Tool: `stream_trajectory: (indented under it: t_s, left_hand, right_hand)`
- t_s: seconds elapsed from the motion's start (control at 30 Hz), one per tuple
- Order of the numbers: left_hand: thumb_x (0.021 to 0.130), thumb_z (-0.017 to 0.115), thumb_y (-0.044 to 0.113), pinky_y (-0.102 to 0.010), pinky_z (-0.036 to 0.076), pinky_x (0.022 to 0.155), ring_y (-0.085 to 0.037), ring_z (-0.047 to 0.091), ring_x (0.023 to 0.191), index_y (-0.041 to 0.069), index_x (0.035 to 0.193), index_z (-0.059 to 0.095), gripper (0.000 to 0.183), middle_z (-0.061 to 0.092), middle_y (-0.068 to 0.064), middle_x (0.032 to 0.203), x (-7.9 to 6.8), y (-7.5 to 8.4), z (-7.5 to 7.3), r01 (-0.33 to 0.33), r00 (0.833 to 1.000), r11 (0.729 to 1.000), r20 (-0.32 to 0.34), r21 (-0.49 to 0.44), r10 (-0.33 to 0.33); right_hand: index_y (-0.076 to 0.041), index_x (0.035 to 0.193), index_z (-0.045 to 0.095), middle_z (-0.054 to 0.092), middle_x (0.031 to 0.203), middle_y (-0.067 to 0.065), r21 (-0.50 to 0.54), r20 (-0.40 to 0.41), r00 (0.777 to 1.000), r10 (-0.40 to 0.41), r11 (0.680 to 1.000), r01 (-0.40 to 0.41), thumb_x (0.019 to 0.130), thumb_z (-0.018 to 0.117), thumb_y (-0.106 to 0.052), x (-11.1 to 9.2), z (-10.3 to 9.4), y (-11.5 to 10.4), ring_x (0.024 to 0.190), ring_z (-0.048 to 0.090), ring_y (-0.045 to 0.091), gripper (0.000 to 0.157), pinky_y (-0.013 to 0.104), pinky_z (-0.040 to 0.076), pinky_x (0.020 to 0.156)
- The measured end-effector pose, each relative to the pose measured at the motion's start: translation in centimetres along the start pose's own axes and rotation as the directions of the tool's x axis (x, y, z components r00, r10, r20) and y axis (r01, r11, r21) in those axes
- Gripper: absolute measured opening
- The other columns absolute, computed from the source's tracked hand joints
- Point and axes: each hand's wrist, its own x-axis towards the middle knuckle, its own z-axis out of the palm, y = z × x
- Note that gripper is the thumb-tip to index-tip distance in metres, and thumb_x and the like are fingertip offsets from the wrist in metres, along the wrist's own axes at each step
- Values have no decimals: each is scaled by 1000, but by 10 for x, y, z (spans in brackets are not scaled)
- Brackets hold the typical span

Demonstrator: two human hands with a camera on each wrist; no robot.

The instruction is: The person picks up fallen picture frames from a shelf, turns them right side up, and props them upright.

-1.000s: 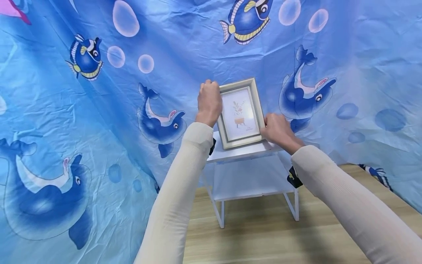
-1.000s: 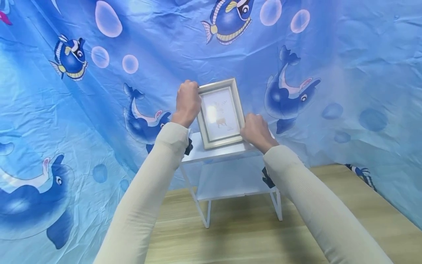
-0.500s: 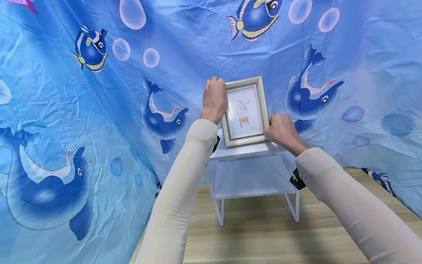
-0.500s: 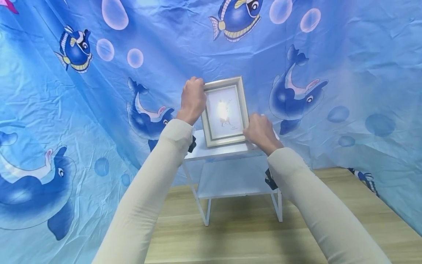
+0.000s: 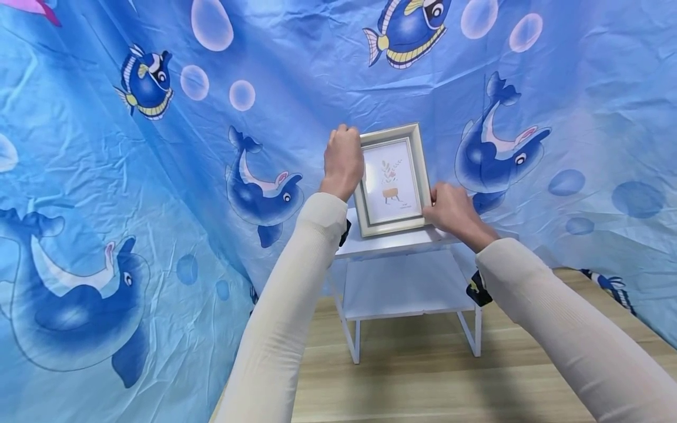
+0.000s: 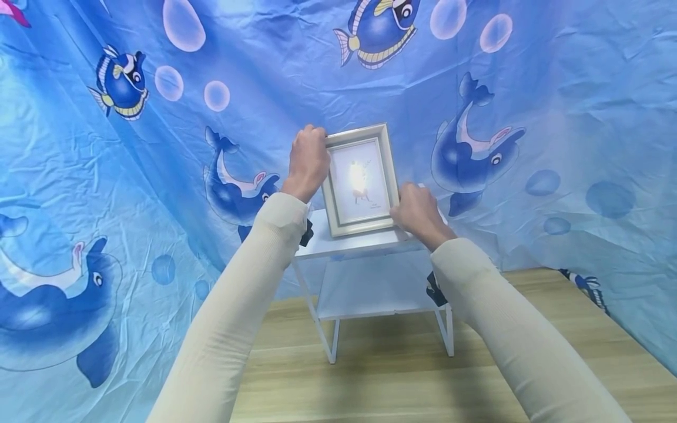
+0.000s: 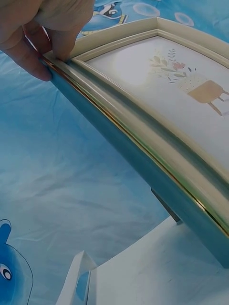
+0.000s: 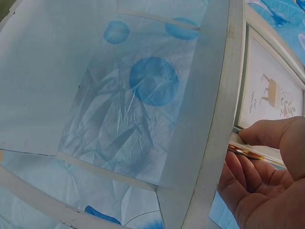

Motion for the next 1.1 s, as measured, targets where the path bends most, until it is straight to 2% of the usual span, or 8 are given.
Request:
stream_trajectory:
  t_s: [0.13,0.37,0.53,0.7,0.77,0.97,1.03,1.1]
  left_hand:
    - [98,51,-1,-29,52,93,-25,57,114,1,121,67,28,62,-13,124,-2,-3,0,1,1000,1000,-1,-4,-1]
    - [99,49,-3,-31,50,95,-27,58,112,0,121,66,29,63,-14,120,-4,-7,0,4,1000,1000,-17,-25,-5]
    - [97,51,-4,-33,50,95,-28,59,112,-3,124,63,30,60,-17,123,-9,-11,-2,3,1000,999,-24,-51,-4]
    - [96,53,-3,-34,51,95,-29,59,115,-3,129,58,33,58,-19,127,-11,-16,-4,9,998,998,-59,-68,-13]
    - [99,51,1,-34,50,97,-30,57,118,-3,133,55,35,57,-19,131,-11,-19,-6,12,998,997,-68,-79,-17]
    - [106,43,19,-39,46,103,-30,52,127,0,141,50,40,54,-18,138,-14,-32,-7,38,997,997,-62,-68,-42]
    - [107,41,26,-43,43,106,-30,51,128,2,141,51,43,55,-17,139,-17,-38,-6,60,998,997,-33,-54,-61]
    - [108,38,32,-47,39,109,-30,49,132,3,142,51,47,54,-15,141,-21,-43,-6,85,996,996,12,-41,-85]
  right_hand:
    - [-1,79,58,58,72,12,1,-5,1000,-10,1000,10,85,59,-7,0,2,-1,67,51,25,9,33,39,60]
    - [-7,65,48,42,59,4,-17,-18,999,-30,999,30,86,58,-8,1,4,-3,61,45,22,24,31,33,56]
    - [-6,65,50,39,58,2,-8,12,999,-33,999,33,88,58,-9,2,4,-4,58,43,20,25,30,32,55]
    - [-3,70,59,44,58,2,5,63,998,-28,1000,28,90,57,-14,2,2,-4,57,45,18,23,29,33,54]
    - [-4,69,59,44,56,1,12,83,996,-25,1000,24,92,56,-16,3,0,-4,55,44,17,26,29,33,53]
    - [-9,60,47,30,51,-3,33,127,992,-8,999,4,96,52,-20,6,-6,-1,48,35,12,38,27,27,48]
    - [-4,65,56,40,52,0,42,132,991,6,999,-11,98,51,-21,6,-9,0,49,41,13,37,26,31,48]
    - [4,80,66,55,62,8,48,139,990,22,998,-29,98,49,-21,7,-13,1,55,51,16,35,26,36,50]
